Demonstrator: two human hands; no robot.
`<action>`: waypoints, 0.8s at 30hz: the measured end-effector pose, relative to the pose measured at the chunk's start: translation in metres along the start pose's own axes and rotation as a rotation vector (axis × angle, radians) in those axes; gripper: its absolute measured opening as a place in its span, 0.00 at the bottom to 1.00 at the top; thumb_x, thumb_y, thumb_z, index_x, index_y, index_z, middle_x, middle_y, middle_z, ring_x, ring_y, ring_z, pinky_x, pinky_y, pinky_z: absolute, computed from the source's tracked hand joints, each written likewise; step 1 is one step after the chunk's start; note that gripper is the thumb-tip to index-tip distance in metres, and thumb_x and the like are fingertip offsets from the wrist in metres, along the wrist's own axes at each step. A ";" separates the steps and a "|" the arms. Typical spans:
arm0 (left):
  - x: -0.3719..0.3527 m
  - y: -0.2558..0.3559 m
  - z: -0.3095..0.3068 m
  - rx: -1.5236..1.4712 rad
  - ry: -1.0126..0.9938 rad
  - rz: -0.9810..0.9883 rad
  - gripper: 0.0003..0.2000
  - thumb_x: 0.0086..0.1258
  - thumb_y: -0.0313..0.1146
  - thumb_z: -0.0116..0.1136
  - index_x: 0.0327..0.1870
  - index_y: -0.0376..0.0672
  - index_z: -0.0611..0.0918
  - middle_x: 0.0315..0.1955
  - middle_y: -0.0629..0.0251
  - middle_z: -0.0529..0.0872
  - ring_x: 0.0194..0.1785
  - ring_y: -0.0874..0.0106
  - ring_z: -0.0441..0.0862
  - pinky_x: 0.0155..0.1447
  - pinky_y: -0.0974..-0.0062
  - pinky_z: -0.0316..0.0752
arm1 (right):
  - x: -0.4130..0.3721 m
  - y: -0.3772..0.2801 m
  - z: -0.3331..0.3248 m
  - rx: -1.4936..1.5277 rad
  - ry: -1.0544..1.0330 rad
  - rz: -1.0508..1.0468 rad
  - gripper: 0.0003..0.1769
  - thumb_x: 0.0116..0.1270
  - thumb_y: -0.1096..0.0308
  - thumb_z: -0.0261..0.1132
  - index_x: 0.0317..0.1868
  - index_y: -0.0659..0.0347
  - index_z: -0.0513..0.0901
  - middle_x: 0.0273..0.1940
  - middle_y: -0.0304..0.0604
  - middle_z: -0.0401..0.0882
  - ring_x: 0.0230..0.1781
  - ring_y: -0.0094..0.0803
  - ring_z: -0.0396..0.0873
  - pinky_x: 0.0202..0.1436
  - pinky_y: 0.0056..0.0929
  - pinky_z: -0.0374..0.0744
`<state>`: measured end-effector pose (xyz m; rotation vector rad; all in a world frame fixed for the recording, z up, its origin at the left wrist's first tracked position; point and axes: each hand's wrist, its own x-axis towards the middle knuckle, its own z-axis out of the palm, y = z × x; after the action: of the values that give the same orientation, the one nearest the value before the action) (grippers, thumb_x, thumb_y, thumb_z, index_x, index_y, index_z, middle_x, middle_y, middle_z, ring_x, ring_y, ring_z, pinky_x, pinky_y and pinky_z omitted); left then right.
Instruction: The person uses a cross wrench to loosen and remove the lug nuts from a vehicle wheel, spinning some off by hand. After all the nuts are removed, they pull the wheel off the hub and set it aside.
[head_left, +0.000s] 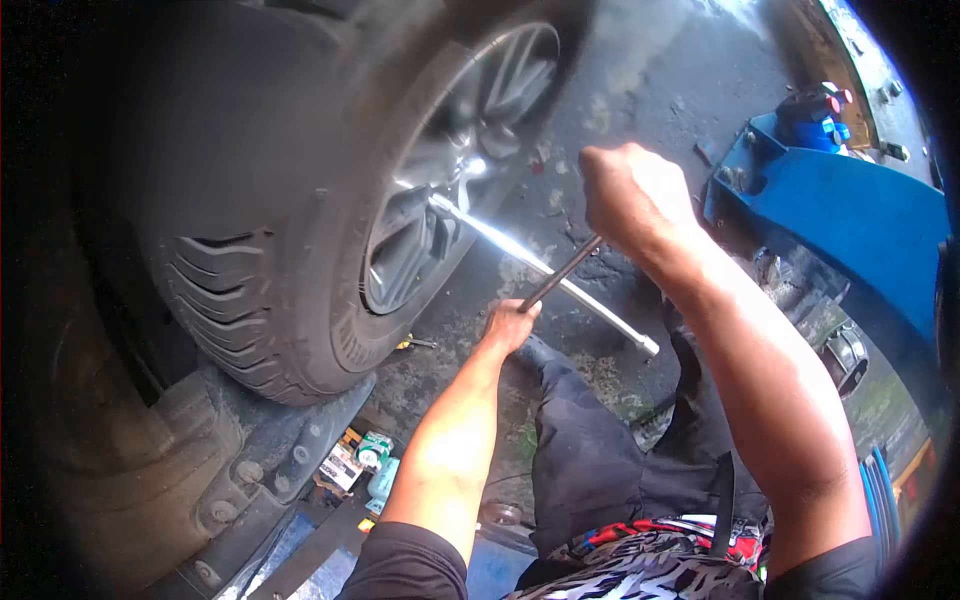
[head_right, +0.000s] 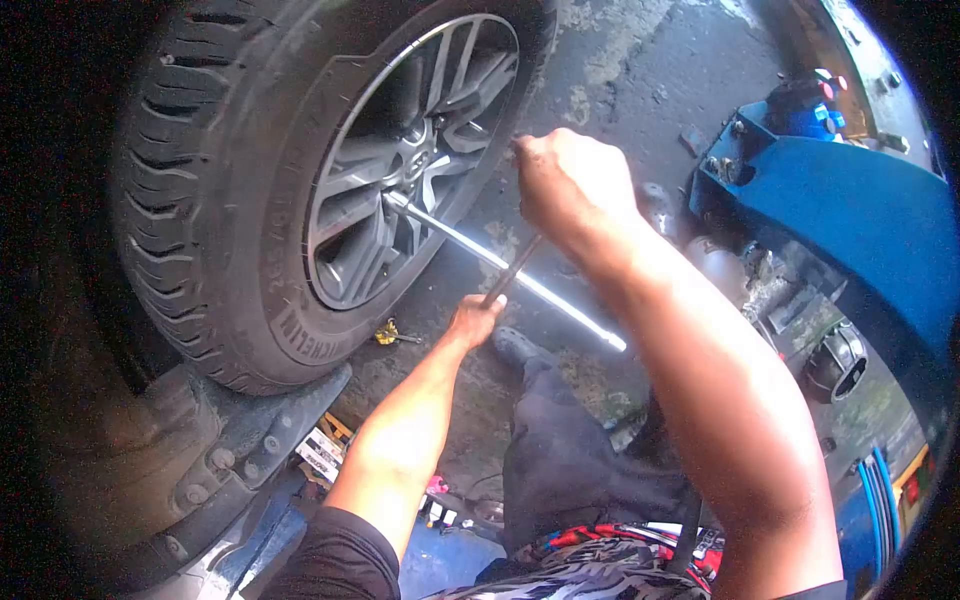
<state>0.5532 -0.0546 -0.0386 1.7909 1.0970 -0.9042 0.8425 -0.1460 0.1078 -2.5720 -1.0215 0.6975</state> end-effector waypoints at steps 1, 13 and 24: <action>-0.003 0.004 0.002 0.002 -0.010 0.013 0.22 0.69 0.52 0.58 0.37 0.37 0.85 0.34 0.47 0.87 0.43 0.53 0.85 0.49 0.58 0.75 | -0.006 0.003 -0.006 0.023 0.037 0.009 0.10 0.58 0.75 0.62 0.39 0.61 0.87 0.31 0.56 0.85 0.35 0.53 0.87 0.39 0.47 0.84; -0.016 0.053 -0.019 -0.061 -0.049 0.077 0.29 0.70 0.57 0.56 0.37 0.31 0.82 0.28 0.54 0.83 0.38 0.68 0.80 0.46 0.62 0.73 | 0.003 -0.005 -0.060 0.092 0.235 0.054 0.07 0.59 0.72 0.64 0.37 0.61 0.85 0.33 0.57 0.85 0.38 0.53 0.87 0.42 0.46 0.85; -0.005 0.047 -0.043 0.070 -0.085 0.036 0.34 0.67 0.67 0.54 0.39 0.36 0.88 0.33 0.47 0.88 0.46 0.54 0.87 0.51 0.60 0.77 | 0.060 0.004 -0.049 0.275 0.154 0.396 0.19 0.65 0.55 0.61 0.44 0.62 0.86 0.42 0.56 0.87 0.46 0.52 0.86 0.56 0.47 0.82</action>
<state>0.6007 -0.0307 -0.0043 1.8062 0.9868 -0.9991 0.9085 -0.1108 0.1280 -2.5502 -0.3408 0.6635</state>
